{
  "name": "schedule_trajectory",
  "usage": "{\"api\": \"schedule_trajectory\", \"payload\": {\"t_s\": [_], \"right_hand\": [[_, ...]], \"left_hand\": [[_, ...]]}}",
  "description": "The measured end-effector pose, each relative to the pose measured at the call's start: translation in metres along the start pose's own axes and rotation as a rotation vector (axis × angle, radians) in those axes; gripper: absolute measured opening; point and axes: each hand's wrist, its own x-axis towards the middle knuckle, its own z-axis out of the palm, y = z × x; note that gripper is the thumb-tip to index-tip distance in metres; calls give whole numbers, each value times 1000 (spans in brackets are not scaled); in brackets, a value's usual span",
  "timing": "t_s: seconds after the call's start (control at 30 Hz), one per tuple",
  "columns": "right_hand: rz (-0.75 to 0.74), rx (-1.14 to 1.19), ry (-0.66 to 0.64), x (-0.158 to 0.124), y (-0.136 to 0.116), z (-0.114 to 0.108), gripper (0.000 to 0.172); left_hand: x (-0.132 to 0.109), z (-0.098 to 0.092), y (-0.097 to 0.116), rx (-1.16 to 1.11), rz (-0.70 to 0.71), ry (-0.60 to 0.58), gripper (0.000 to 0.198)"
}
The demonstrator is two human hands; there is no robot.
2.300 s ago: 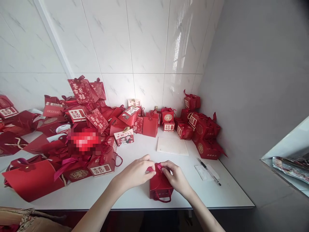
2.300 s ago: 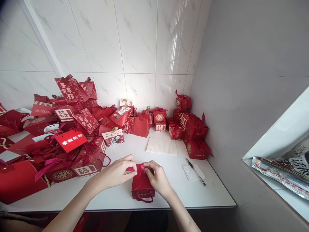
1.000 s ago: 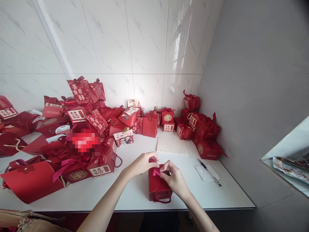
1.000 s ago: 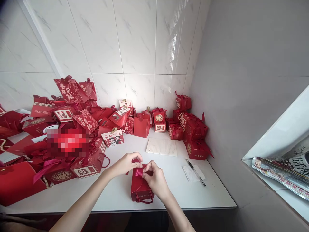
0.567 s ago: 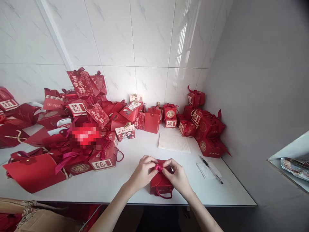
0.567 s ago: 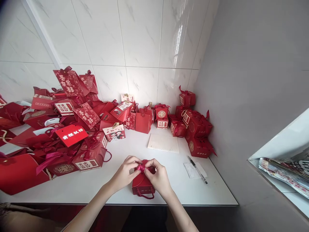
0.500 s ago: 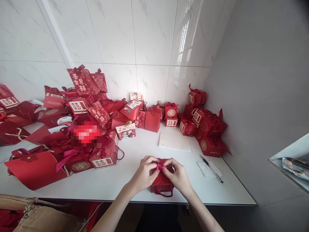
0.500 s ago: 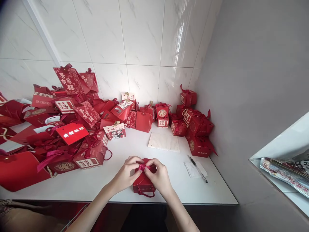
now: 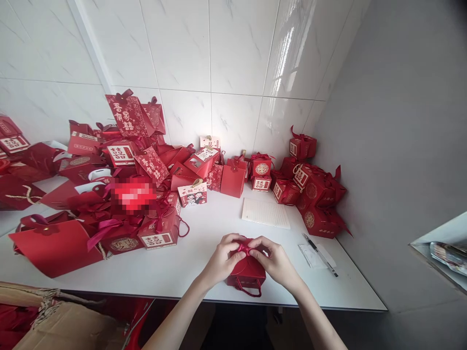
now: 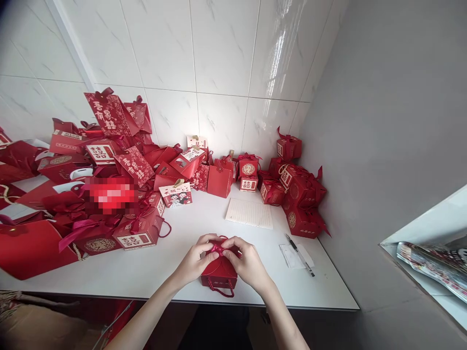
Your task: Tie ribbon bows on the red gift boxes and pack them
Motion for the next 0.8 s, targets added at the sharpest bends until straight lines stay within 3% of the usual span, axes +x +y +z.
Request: {"api": "schedule_trajectory", "payload": {"t_s": [0.1,0.23,0.47,0.67,0.8], "right_hand": [[-4,-26,9,2,-1,-2,8],[-43,-77,29,2,1,0,8],[-229,-245,115,1,4,5,16],[-413,-410,292,-16,10,8,8],[-435,-536,308,-26,12,10,6]], "left_hand": [[1,0,6,-74,-47,-38,22],[3,4,10,-105,-115,-3,33],[4,7,7,-126,-134,16,34],[3,8,13,-101,-155,63,37],[3,8,12,-131,-150,73,38]]}}
